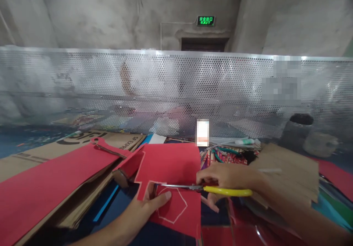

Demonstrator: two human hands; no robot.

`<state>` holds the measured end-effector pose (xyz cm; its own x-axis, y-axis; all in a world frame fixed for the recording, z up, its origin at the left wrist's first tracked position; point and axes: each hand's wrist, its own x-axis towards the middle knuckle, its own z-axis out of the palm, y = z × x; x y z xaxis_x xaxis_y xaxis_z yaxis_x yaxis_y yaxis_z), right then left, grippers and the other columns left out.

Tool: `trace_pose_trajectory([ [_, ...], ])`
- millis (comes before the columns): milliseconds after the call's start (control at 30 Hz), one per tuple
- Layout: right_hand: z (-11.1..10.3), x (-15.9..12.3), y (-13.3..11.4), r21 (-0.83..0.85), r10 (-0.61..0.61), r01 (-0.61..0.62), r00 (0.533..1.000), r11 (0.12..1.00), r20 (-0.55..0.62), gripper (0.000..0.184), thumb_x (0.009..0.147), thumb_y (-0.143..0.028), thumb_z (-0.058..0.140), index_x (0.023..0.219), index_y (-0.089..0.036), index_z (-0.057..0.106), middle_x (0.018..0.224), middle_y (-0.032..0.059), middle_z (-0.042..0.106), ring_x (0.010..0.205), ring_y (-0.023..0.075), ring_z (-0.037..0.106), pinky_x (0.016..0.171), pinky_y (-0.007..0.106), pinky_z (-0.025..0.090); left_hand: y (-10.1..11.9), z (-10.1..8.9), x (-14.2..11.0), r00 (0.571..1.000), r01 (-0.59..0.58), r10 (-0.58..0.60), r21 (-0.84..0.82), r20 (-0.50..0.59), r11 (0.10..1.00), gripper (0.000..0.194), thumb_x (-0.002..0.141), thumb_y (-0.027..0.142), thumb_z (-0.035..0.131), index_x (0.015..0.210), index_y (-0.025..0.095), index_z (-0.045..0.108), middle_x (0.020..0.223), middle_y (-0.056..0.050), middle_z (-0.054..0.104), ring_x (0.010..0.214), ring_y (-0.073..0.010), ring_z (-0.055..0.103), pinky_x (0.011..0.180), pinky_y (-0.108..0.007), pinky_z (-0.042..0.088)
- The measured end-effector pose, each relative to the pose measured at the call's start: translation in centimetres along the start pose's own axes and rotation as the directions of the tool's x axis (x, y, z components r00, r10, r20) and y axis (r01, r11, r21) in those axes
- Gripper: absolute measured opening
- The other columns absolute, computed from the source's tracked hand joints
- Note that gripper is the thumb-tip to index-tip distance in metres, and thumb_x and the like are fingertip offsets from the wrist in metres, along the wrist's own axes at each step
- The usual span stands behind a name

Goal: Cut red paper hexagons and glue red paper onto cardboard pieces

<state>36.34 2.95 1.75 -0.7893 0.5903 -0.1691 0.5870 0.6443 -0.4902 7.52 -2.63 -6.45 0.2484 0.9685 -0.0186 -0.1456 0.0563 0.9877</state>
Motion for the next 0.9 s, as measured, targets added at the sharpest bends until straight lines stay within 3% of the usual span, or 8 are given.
trace_pose_trajectory([
  [100,-0.9,-0.7,0.2,0.045,-0.032,0.031,0.999,0.999,0.009,0.031,0.08,-0.04,0.082,0.101,-0.02,0.071,0.074,-0.0056,0.057,0.062,0.0086,0.044,0.057,0.022,0.03,0.2,0.2,0.0,0.998,0.005,-0.002,-0.047,0.063,0.999,0.054,0.08,0.046,0.084,0.125,0.021,0.069,0.12,-0.01,0.076,0.108,-0.0311,0.072,0.098,-0.043,0.056],
  [233,-2.9,-2.6,0.1,0.138,0.021,-0.026,0.999,0.99,0.038,0.031,0.079,-0.038,0.082,0.101,-0.019,0.071,0.072,-0.0049,0.055,0.061,0.0091,0.043,0.054,0.022,0.03,0.6,0.6,0.2,0.985,-0.018,0.032,-0.086,0.171,0.996,0.051,0.084,0.042,0.082,0.129,0.023,0.066,0.108,-0.008,0.077,0.094,-0.0263,0.073,0.089,-0.039,0.057],
  [333,-4.2,-4.4,0.1,0.236,0.068,-0.091,0.993,0.968,0.101,0.03,0.082,-0.04,0.08,0.101,-0.018,0.073,0.068,-0.0049,0.054,0.06,0.0092,0.044,0.053,0.021,0.032,0.7,0.6,0.2,0.987,-0.011,0.024,-0.083,0.157,0.997,0.044,0.082,0.043,0.084,0.116,0.022,0.067,0.098,-0.005,0.075,0.088,-0.0228,0.071,0.082,-0.033,0.056],
  [400,-4.8,-5.4,-0.3,0.272,0.083,-0.115,0.989,0.955,0.125,0.029,0.086,-0.04,0.076,0.102,-0.017,0.075,0.076,-0.0028,0.061,0.068,0.0098,0.051,0.06,0.021,0.038,0.5,0.4,0.2,0.992,-0.007,0.014,-0.057,0.129,0.998,0.039,0.08,0.047,0.085,0.1,0.019,0.066,0.087,-0.002,0.071,0.078,-0.0187,0.068,0.074,-0.028,0.054],
  [500,-5.7,-6.9,-1.6,0.164,0.122,-0.144,0.983,0.976,0.14,0.03,0.084,-0.038,0.077,0.105,-0.017,0.078,0.091,0.0009,0.07,0.08,0.0127,0.059,0.071,0.022,0.044,0.2,-0.2,0.2,0.992,-0.017,0.018,-0.01,0.129,1.0,0.039,0.08,0.049,0.084,0.088,0.019,0.06,0.076,0.002,0.062,0.068,-0.0137,0.061,0.065,-0.023,0.047],
  [633,-6.4,-8.4,-3.0,-0.018,0.227,-0.227,0.967,0.974,0.113,0.031,0.076,-0.032,0.084,0.105,-0.021,0.08,0.09,0.0009,0.072,0.078,0.0144,0.061,0.068,0.024,0.046,0.2,-0.7,0.0,0.976,-0.041,0.033,0.032,0.217,0.999,0.036,0.08,0.045,0.083,0.083,0.018,0.059,0.071,0.003,0.055,0.064,-0.0125,0.053,0.062,-0.023,0.041],
  [767,-6.1,-8.2,-2.2,-0.076,0.236,-0.23,0.969,0.97,0.073,0.02,0.077,-0.026,0.081,0.097,-0.023,0.08,0.084,-0.0008,0.07,0.071,0.0126,0.058,0.062,0.023,0.043,0.8,-0.6,-0.2,0.972,-0.146,0.137,0.029,0.192,0.989,0.034,0.075,0.045,0.084,0.076,0.017,0.066,0.079,-0.002,0.058,0.076,-0.0174,0.055,0.069,-0.026,0.044],
  [900,-4.9,-6.0,-2.2,-0.146,0.299,-0.268,0.916,0.952,0.267,0.037,0.071,-0.03,0.084,0.107,-0.025,0.077,0.071,-0.0058,0.058,0.059,0.0101,0.048,0.052,0.022,0.034,1.3,-0.2,-0.2,0.962,-0.22,0.207,0.055,0.18,0.974,0.031,0.073,0.046,0.085,0.073,0.018,0.072,0.086,-0.005,0.063,0.086,-0.0214,0.057,0.091,-0.034,0.048],
])
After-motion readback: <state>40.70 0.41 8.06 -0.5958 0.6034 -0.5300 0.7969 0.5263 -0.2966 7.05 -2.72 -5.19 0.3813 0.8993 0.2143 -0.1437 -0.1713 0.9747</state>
